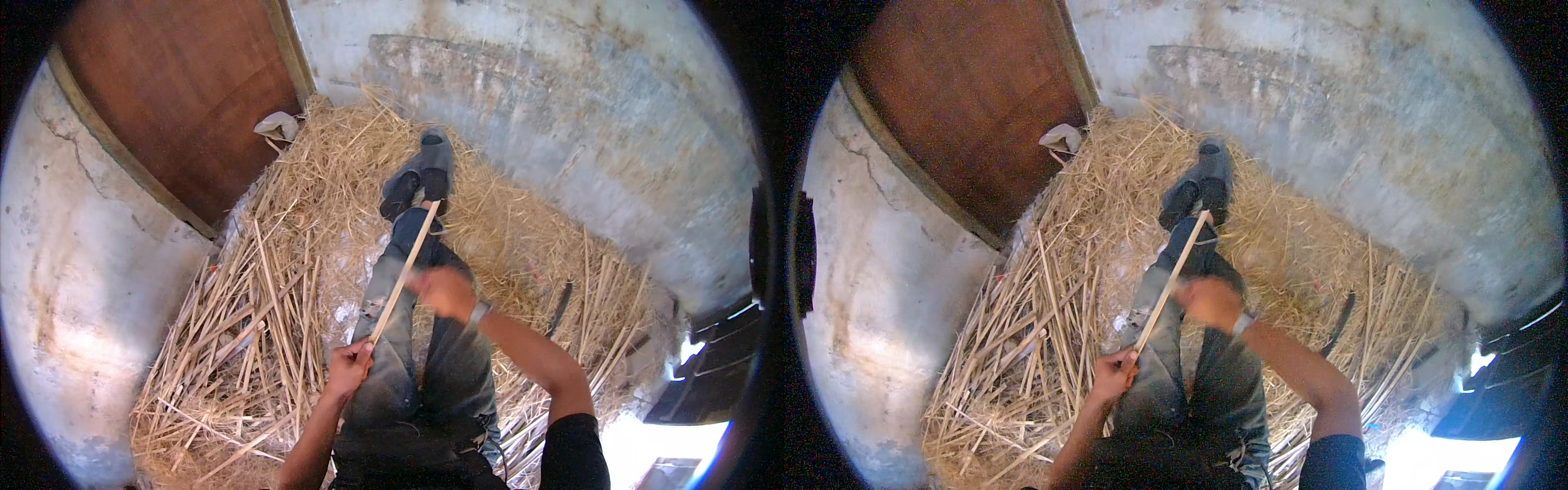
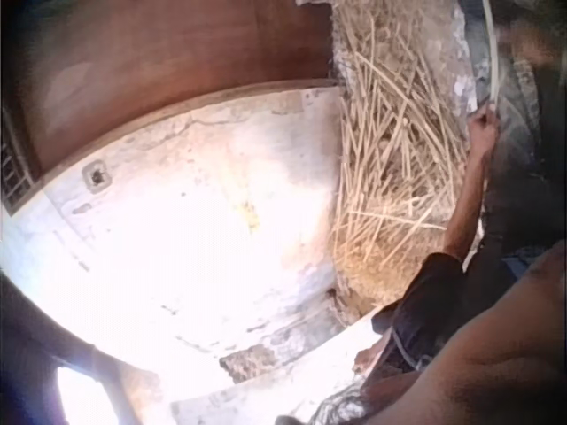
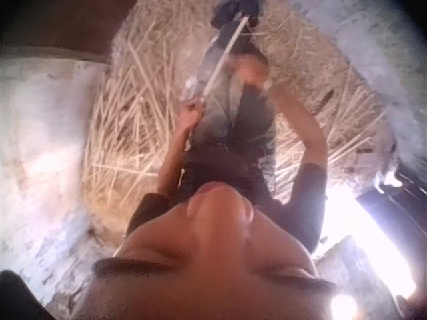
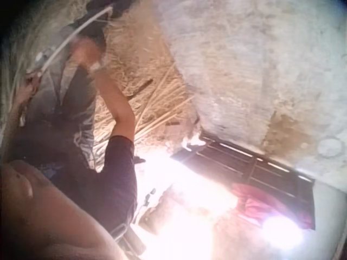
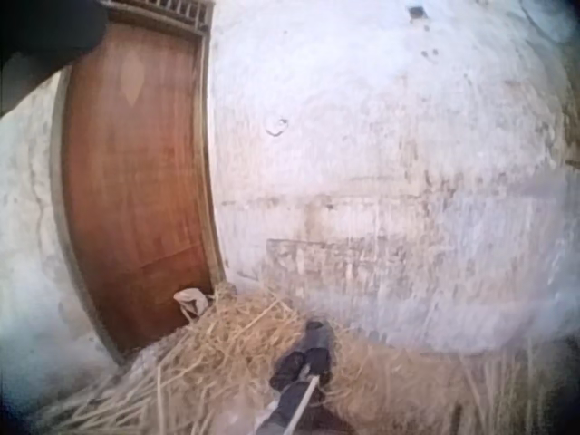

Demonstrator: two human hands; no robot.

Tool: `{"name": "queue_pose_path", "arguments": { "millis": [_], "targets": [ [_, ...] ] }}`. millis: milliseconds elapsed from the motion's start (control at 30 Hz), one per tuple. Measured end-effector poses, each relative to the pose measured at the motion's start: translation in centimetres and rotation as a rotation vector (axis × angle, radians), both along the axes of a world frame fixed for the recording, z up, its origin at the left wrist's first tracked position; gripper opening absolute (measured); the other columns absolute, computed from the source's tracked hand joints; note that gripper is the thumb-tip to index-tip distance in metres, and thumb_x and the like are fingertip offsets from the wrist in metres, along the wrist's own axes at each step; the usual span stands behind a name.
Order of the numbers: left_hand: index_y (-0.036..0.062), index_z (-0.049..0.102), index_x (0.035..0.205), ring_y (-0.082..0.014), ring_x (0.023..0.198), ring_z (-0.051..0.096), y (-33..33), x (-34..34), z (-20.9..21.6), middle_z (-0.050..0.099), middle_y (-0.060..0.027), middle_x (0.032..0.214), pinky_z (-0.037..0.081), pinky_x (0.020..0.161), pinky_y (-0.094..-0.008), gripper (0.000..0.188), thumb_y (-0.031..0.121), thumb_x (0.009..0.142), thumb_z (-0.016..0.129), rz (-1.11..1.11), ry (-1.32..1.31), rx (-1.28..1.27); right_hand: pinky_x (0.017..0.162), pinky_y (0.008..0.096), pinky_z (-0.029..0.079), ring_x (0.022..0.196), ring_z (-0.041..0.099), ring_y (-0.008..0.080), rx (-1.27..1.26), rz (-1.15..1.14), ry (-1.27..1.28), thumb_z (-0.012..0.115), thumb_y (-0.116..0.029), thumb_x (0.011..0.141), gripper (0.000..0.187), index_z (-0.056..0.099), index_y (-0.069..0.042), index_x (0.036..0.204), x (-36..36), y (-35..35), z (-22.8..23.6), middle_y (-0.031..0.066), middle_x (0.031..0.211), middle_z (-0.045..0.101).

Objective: The person uses a large blade to shave and thin long strips of wood while sitting on a pile of straw.

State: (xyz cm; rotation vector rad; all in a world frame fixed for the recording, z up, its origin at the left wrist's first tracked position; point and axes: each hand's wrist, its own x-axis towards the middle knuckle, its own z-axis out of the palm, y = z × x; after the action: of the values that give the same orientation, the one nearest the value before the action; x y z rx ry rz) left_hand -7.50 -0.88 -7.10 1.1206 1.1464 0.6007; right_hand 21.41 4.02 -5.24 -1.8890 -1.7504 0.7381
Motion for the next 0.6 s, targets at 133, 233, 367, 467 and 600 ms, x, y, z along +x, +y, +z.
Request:
{"name": "queue_pose_path", "arguments": {
  "millis": [133, 233, 367, 467, 600],
  "targets": [
    [0.0043, 0.069, 0.122, -0.0034, 0.048, 0.040, 0.3, -1.8, 0.0, 0.052, 0.0041, 0.063, 0.031, 0.043, -0.0217, 0.033, 0.027, 0.099, 0.064, 0.018, -0.005, -0.073, 0.064, 0.0533, 0.051, 0.069, 0.066, 0.0432, -0.021, 0.289, -0.173, 0.051, -0.050, 0.096, 0.052, 0.069, -0.007, 0.074, -2.2, -1.1, 0.5, 0.0206, 0.071, 0.066],
    [0.0041, 0.070, 0.118, -0.0048, 0.046, 0.040, 0.4, 0.7, 0.4, 0.052, 0.0026, 0.062, 0.030, 0.041, -0.0234, 0.034, 0.031, 0.099, 0.064, -0.068, -0.070, -0.105, 0.073, 0.0524, 0.051, 0.080, 0.067, 0.0416, 0.117, -0.212, -0.468, 0.047, -0.031, 0.099, 0.039, 0.067, 0.001, 0.088, 16.0, 4.8, -6.2, 0.0255, 0.084, 0.067],
    [0.0036, 0.069, 0.121, -0.0054, 0.045, 0.038, 0.7, -0.9, -0.5, 0.052, 0.0020, 0.063, 0.029, 0.041, -0.0238, 0.035, 0.031, 0.098, 0.065, 0.009, -0.012, -0.101, 0.079, 0.0505, 0.051, 0.088, 0.068, 0.0422, 0.076, -0.696, -0.080, 0.044, -0.043, 0.103, 0.056, 0.067, 0.007, 0.095, 20.1, 6.2, -3.2, 0.0322, 0.084, 0.067],
    [0.0029, 0.070, 0.114, -0.0059, 0.045, 0.038, 1.1, -0.3, -0.3, 0.051, 0.0013, 0.063, 0.028, 0.041, -0.0243, 0.032, 0.030, 0.098, 0.066, 0.029, -0.014, -0.184, 0.070, 0.0532, 0.048, 0.073, 0.064, 0.0462, 0.152, -0.427, 0.072, 0.039, -0.056, 0.102, 0.066, 0.066, 0.001, 0.082, 12.7, 3.0, -1.2, 0.0276, 0.083, 0.066],
    [0.0035, 0.069, 0.102, -0.0046, 0.045, 0.034, 2.8, 0.1, 1.2, 0.047, 0.0025, 0.061, 0.024, 0.040, -0.0240, 0.028, 0.030, 0.098, 0.065, -0.048, -0.156, -0.350, 0.066, 0.0535, 0.046, 0.071, 0.062, 0.0463, 0.240, -0.187, 0.128, 0.043, -0.048, 0.103, 0.049, 0.060, -0.003, 0.093, 5.2, -0.9, 1.1, 0.0252, 0.078, 0.062]
  ]
}}
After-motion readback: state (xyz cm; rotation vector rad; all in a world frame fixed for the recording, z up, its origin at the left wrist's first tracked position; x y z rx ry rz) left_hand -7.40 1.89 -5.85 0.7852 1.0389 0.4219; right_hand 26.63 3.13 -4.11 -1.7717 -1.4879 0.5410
